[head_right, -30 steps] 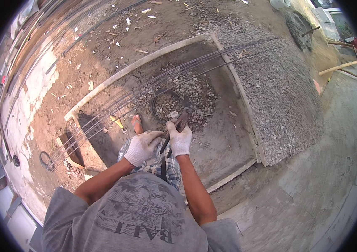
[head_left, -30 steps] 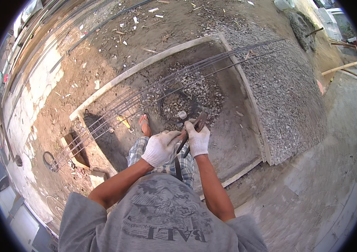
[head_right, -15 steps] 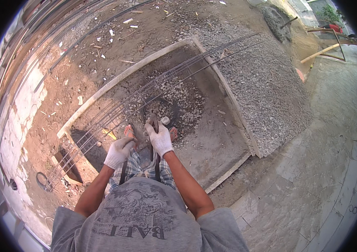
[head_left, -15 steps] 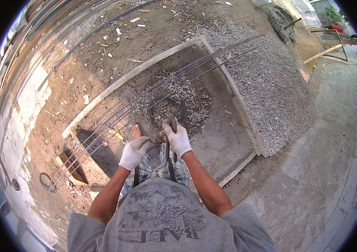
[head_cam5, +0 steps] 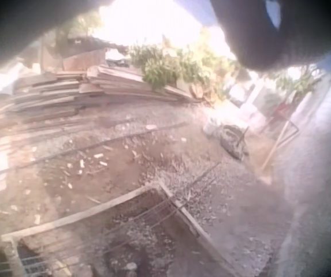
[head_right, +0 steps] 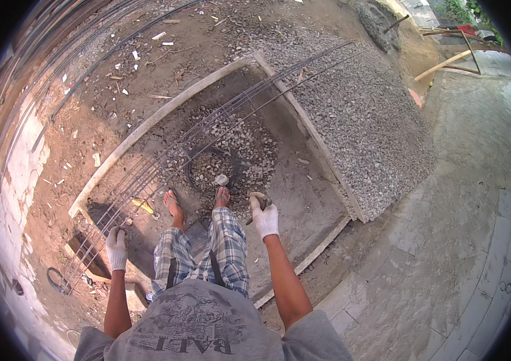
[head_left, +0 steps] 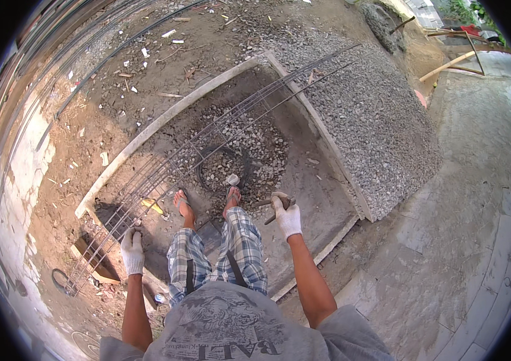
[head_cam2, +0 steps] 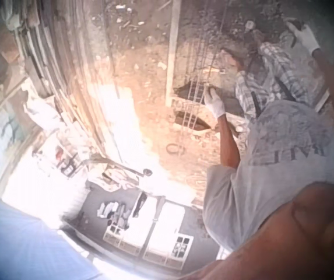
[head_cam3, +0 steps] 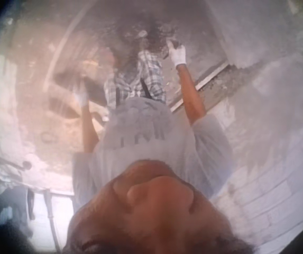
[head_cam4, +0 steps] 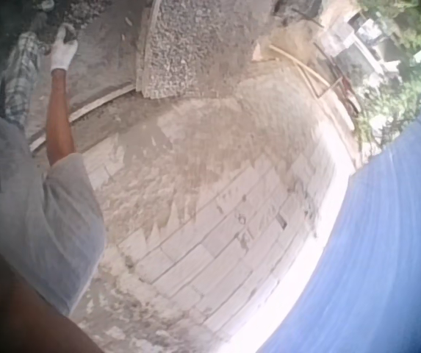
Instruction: The person picks up a pre-fabricated rebar cage and places it into a rectangular wooden formwork. They then use a wire tying tool to secure the intersections of the rebar grid with wire, working systematically along the length of the cage.
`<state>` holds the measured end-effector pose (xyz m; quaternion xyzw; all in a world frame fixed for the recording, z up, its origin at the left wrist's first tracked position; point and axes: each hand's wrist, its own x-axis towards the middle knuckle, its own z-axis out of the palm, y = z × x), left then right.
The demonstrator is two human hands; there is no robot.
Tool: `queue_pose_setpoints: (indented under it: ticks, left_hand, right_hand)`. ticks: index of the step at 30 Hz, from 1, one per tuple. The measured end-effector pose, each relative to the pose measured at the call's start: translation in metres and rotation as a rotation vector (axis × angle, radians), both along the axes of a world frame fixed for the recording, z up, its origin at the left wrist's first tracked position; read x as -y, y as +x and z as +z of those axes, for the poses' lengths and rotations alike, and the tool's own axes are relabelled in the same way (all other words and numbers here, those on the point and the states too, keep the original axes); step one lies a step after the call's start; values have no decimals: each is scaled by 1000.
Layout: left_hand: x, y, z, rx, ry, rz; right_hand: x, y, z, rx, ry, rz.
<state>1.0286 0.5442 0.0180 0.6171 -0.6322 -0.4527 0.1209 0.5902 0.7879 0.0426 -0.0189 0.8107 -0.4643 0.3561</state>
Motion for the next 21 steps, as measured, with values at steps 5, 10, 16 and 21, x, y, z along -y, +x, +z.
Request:
queue_pose_setpoints:
  ticks: [5, 10, 16, 21]
  left_hand:
    - [-35, -15, 16, 135, 144, 165]
    - [-77, -32, 2, 236, 103, 104]
    - [-107, -45, 5, 310, 206, 39]
    - [-118, -35, -30, 360, 328, 23]
  right_hand:
    - [-27, -16, -84, 56, 60, -122]
    - [-29, -42, -145, 108, 14, -93]
    - [-23, -62, -184, 77, 70, 7]
    - [-5, -62, -198, 149, 116, -53]
